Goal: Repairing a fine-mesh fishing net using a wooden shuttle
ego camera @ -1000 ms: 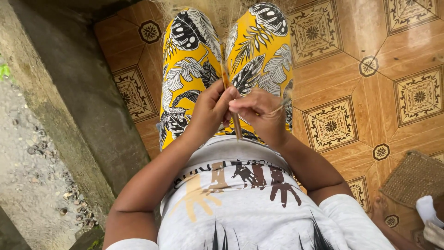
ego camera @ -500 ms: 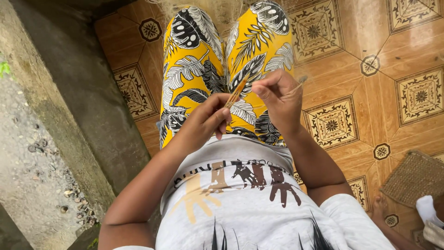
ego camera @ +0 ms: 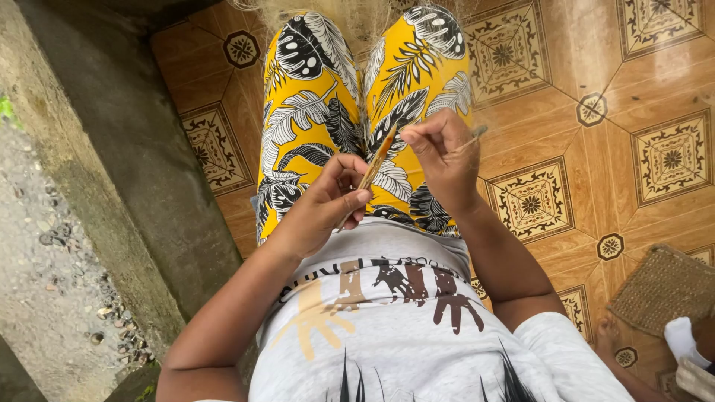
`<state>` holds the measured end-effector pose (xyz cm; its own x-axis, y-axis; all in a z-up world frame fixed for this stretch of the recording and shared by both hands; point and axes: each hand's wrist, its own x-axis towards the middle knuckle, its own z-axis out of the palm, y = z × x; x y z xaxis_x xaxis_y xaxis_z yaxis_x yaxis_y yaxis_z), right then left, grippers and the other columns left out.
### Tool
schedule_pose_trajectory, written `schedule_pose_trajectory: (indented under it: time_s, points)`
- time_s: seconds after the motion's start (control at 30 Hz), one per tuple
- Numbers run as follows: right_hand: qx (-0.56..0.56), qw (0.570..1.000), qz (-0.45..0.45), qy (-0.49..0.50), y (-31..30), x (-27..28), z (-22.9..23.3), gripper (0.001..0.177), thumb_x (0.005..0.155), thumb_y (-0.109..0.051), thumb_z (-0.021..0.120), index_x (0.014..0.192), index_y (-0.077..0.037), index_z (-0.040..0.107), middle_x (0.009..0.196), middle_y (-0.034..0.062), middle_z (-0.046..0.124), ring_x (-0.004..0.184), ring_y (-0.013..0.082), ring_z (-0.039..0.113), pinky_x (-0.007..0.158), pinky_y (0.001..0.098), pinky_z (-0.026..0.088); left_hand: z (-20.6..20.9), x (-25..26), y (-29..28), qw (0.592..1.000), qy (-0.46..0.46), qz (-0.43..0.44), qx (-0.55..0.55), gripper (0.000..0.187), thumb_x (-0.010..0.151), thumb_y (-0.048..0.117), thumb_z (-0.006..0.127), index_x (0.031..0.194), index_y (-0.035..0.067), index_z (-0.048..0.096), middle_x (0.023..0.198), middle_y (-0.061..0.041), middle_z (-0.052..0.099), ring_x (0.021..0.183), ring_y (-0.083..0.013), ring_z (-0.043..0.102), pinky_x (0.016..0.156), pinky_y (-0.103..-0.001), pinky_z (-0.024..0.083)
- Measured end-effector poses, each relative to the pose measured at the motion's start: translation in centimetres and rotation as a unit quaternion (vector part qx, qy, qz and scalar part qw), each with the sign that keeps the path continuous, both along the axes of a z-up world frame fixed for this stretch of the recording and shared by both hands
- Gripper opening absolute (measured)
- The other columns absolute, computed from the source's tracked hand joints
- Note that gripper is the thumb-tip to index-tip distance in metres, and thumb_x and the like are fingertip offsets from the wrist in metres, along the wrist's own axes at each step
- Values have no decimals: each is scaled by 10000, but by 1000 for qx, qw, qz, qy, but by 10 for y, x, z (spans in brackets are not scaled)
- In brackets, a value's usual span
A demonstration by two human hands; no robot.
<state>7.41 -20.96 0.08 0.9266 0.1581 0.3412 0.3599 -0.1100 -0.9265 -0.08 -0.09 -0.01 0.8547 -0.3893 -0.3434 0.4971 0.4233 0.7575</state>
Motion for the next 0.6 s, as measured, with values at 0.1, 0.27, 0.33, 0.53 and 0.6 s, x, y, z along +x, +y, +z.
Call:
schedule_pose_trajectory:
  time_s: [0.1,0.27,0.33,0.53,0.6]
  points:
    - [-17,1000,1,-19,2,2,3,116,1031,9,658,929,-9,604,591,9,420,488,75,358,501,222,353,-4,-2,-3,1000,11,11,-1,345,969,39,631,1286,63,497,985,-122,514,685,-140,582,497,-209,466]
    - [-27,999,-1,-40,3,3,3,109,1019,25,667,927,8,611,592,5,412,484,86,357,485,229,345,-6,-2,-5,1000,8,18,16,318,968,35,637,1265,66,529,973,-101,494,687,-134,570,513,-208,458]
    - [-31,998,-2,-48,4,3,3,112,1019,28,670,926,9,610,588,0,403,481,88,354,482,229,343,-7,-3,-7,999,10,23,22,309,969,31,635,1261,65,538,968,-95,489,684,-135,568,514,-210,453]
    - [-34,995,-2,-93,8,7,-2,95,999,52,670,920,22,627,589,13,434,465,99,364,463,243,354,-2,-3,-9,999,40,1,25,337,976,55,620,1297,100,529,987,-73,466,695,-124,560,515,-199,441]
    - [-38,994,1,-98,8,10,-2,89,993,54,684,924,23,638,576,3,405,448,100,358,451,240,340,3,-2,-9,998,59,-12,9,418,983,73,601,1380,119,481,995,-66,459,702,-112,542,513,-174,424]
